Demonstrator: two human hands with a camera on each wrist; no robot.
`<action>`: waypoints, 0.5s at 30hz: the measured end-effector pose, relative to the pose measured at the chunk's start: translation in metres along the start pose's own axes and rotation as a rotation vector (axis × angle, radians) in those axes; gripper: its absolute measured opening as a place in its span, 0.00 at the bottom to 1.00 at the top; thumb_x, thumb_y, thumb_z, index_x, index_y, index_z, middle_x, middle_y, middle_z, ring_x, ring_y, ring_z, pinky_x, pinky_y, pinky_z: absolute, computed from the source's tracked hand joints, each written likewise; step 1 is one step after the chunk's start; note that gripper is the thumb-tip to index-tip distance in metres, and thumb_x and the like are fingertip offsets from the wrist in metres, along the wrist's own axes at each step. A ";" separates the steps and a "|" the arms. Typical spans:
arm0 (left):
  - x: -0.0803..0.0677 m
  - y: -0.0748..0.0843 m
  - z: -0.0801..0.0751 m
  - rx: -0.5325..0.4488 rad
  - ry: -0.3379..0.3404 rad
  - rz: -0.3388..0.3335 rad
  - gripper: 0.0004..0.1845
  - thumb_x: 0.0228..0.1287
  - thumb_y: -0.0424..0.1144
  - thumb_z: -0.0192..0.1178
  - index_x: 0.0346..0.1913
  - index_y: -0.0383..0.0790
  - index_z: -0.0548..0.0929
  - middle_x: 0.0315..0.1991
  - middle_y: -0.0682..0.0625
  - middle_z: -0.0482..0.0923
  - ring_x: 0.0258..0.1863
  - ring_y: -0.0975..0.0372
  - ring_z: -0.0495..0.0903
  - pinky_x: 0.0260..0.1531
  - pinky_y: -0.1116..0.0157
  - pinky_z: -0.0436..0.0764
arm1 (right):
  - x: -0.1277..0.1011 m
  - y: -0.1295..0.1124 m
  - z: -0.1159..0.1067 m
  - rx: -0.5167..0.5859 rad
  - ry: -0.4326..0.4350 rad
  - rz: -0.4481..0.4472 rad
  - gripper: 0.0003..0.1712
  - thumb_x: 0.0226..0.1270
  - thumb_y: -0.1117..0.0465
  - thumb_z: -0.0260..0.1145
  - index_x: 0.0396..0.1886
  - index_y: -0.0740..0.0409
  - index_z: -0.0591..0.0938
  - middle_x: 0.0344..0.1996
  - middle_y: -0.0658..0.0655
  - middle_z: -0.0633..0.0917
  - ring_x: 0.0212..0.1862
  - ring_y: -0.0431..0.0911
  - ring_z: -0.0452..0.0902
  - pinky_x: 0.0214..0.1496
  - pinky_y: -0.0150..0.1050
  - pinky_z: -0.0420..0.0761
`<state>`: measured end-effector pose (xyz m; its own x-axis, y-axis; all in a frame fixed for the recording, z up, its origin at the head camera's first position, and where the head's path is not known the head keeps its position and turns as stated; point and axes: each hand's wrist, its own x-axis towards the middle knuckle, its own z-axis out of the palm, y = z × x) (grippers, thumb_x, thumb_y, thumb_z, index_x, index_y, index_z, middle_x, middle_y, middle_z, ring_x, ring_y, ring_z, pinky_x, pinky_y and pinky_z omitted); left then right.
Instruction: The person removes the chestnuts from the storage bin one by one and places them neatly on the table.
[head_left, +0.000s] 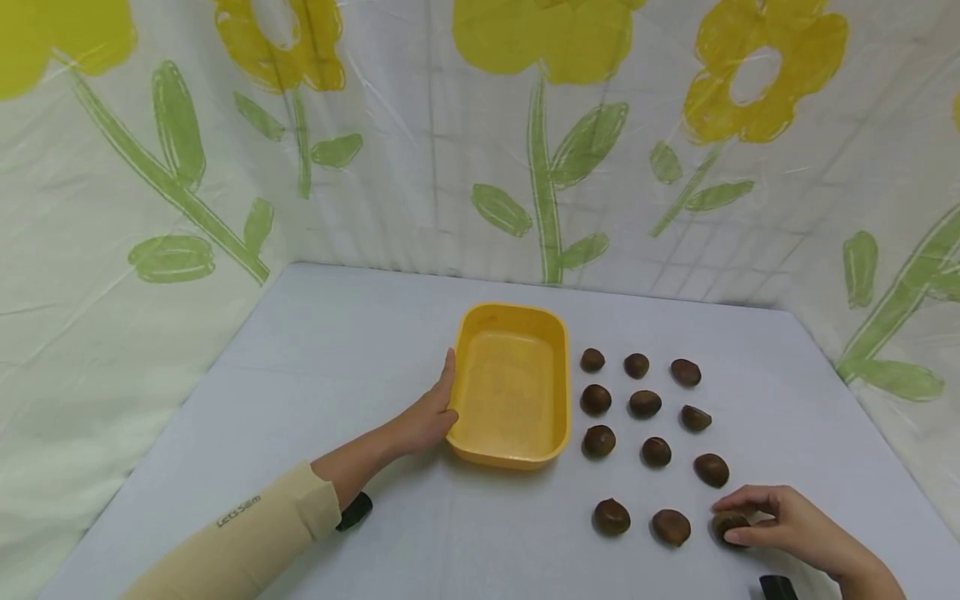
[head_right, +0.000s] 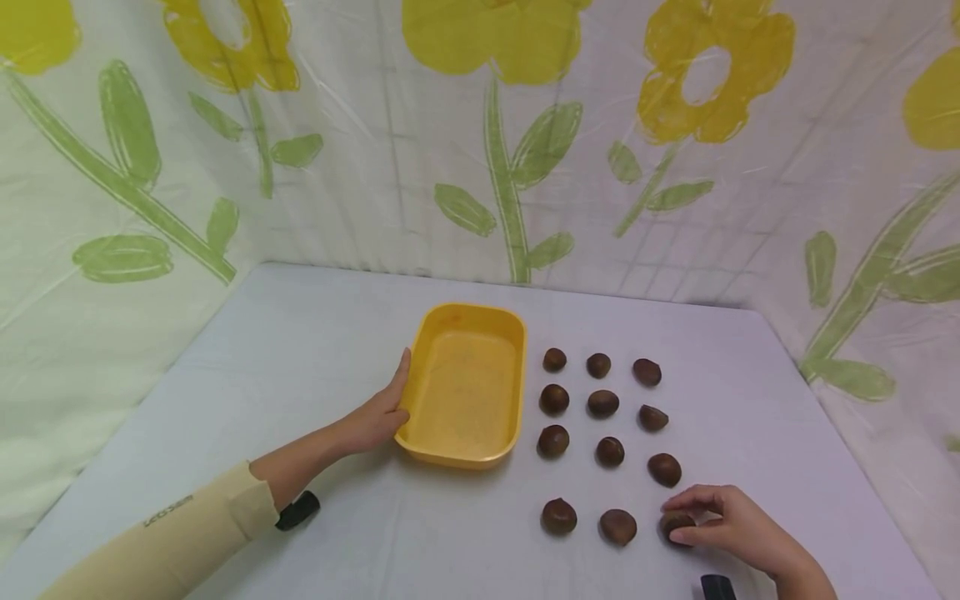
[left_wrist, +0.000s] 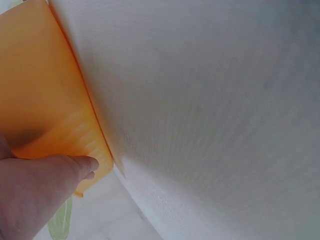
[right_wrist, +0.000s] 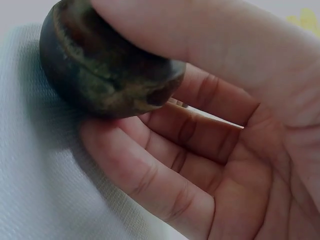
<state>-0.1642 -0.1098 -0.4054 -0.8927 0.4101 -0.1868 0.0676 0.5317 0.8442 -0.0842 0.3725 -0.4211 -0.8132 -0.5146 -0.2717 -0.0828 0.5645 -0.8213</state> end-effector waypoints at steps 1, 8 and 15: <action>0.000 0.000 0.000 0.001 -0.001 -0.003 0.48 0.58 0.26 0.41 0.71 0.47 0.21 0.75 0.50 0.27 0.74 0.60 0.34 0.71 0.55 0.41 | 0.000 0.000 0.000 -0.001 0.001 0.009 0.17 0.61 0.63 0.63 0.44 0.73 0.80 0.37 0.35 0.83 0.39 0.26 0.76 0.35 0.28 0.79; -0.001 0.002 0.001 0.004 0.002 -0.013 0.48 0.58 0.27 0.41 0.71 0.47 0.22 0.75 0.51 0.26 0.74 0.61 0.33 0.71 0.55 0.41 | -0.003 0.003 0.000 0.011 0.041 0.005 0.14 0.61 0.65 0.62 0.44 0.71 0.80 0.37 0.35 0.83 0.37 0.29 0.76 0.34 0.30 0.80; -0.001 0.002 0.000 0.007 0.001 0.000 0.47 0.58 0.26 0.41 0.71 0.47 0.22 0.75 0.50 0.26 0.74 0.60 0.33 0.71 0.54 0.41 | -0.004 0.003 -0.001 -0.011 0.058 -0.002 0.12 0.62 0.65 0.61 0.43 0.68 0.80 0.37 0.39 0.84 0.38 0.32 0.76 0.35 0.29 0.78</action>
<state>-0.1635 -0.1094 -0.4038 -0.8930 0.4096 -0.1867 0.0707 0.5373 0.8404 -0.0815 0.3772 -0.4215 -0.8453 -0.4772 -0.2403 -0.0901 0.5706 -0.8163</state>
